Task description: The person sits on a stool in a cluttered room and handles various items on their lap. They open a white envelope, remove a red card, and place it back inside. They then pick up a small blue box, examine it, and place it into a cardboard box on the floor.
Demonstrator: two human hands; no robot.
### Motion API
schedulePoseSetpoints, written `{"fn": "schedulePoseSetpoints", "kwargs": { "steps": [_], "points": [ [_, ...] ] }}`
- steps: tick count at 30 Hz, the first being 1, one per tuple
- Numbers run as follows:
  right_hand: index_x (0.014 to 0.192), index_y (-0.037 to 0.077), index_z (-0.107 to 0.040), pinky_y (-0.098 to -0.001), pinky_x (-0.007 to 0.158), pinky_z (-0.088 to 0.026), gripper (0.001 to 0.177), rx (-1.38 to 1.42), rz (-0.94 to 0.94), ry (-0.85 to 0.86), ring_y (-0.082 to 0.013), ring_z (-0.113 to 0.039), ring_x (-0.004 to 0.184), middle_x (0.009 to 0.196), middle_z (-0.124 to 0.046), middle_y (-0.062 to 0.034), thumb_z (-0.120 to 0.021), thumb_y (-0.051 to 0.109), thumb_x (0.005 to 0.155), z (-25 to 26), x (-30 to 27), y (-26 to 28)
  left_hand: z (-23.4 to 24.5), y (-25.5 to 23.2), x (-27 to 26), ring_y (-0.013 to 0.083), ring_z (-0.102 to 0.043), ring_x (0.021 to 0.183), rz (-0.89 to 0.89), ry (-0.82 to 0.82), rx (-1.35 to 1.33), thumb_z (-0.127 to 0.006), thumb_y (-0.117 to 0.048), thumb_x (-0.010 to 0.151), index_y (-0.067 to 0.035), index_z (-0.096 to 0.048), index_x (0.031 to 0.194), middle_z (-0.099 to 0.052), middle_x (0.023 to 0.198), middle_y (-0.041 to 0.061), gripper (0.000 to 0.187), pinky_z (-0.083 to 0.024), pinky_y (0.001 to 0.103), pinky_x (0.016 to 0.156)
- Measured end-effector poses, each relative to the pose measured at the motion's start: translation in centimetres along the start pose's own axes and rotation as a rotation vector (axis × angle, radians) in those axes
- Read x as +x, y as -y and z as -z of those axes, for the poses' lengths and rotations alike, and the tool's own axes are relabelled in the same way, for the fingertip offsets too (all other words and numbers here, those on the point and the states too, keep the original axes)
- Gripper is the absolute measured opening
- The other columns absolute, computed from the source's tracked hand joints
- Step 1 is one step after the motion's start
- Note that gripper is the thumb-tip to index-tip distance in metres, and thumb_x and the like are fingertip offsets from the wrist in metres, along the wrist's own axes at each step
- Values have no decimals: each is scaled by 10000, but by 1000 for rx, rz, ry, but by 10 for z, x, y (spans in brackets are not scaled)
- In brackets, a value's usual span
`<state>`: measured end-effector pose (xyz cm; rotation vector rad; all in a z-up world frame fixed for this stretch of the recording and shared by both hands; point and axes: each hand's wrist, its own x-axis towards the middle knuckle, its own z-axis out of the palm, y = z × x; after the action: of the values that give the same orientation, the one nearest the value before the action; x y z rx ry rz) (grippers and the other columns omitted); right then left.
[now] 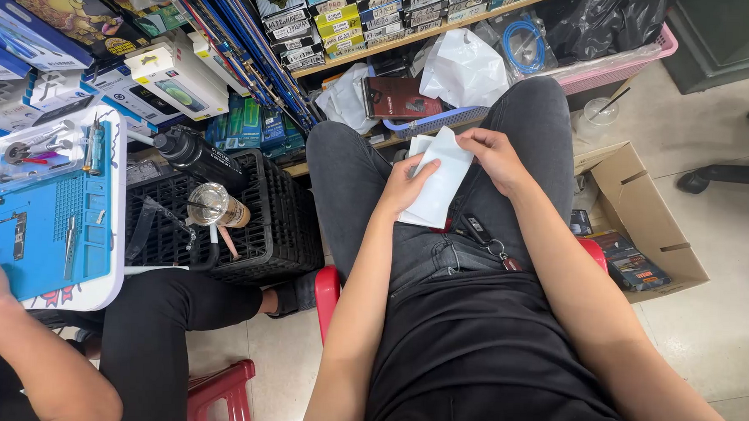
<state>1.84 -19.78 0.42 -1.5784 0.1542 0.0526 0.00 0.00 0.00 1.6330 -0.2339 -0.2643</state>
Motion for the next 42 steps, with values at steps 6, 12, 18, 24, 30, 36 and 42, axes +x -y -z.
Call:
{"fn": "schedulePoseSetpoints", "kwargs": {
  "steps": [6, 12, 18, 24, 30, 36, 42],
  "points": [
    [977, 146, -732, -307, 918, -521, 156, 186, 10, -176, -102, -576, 990, 927, -604, 26, -663, 271, 1041, 4, -3, 11, -3, -14, -4, 217, -615, 1223, 18, 17, 1, -754, -330, 969, -101, -759, 1228, -742, 1171, 128, 346, -405, 440, 1130],
    [978, 153, -735, -270, 866, -519, 156, 174, 13, -166, -85, -563, 947, 901, -593, 26, -652, 264, 1050, 1, -7, 17, -2, -9, -2, 206, -608, 1206, 29, 6, -6, -758, -338, 966, -100, -760, 1221, -742, 1156, 127, 349, -418, 425, 1115],
    [950, 109, -751, -271, 755, -525, 114, 6, 46, -67, -107, -580, 877, 835, -605, -17, -694, 188, 1009, -1, 1, 1, -2, -16, -5, 202, -614, 1203, 51, -13, -6, -754, -346, 969, -100, -756, 1232, -742, 1170, 125, 360, -430, 415, 1103],
    [1031, 104, -737, -228, 698, -506, 124, 70, 35, -70, -95, -590, 811, 852, -628, -29, -660, 202, 1018, 4, 5, -5, 1, -6, 2, 277, -626, 1230, 6, -23, 61, -762, -387, 948, -136, -728, 1261, -719, 1202, 165, 403, -443, 444, 1095],
    [1107, 87, -682, -259, 690, -508, 142, 140, 22, -67, -127, -614, 816, 917, -625, -71, -601, 188, 1050, -2, -16, 27, 8, 9, 20, 370, -577, 1309, -134, -18, 122, -778, -387, 910, -171, -678, 1317, -685, 1288, 200, 472, -426, 493, 1143],
    [1099, 58, -641, -326, 792, -560, 336, 217, 1, 14, -188, -689, 802, 850, -636, -118, -515, 367, 1139, 7, -2, 7, 6, 9, 16, 276, -600, 1302, -55, 25, 40, -676, -413, 1017, -266, -753, 1226, -738, 1241, 45, 267, -412, 436, 1156],
    [1112, 63, -599, -347, 835, -547, 199, 200, 9, 42, -186, -706, 823, 859, -681, -105, -463, 207, 1129, 11, 3, -1, 3, 34, 26, 333, -582, 1313, -39, 74, -30, -623, -420, 1061, -160, -741, 1245, -709, 1278, 156, 339, -413, 497, 1149]
  ]
}}
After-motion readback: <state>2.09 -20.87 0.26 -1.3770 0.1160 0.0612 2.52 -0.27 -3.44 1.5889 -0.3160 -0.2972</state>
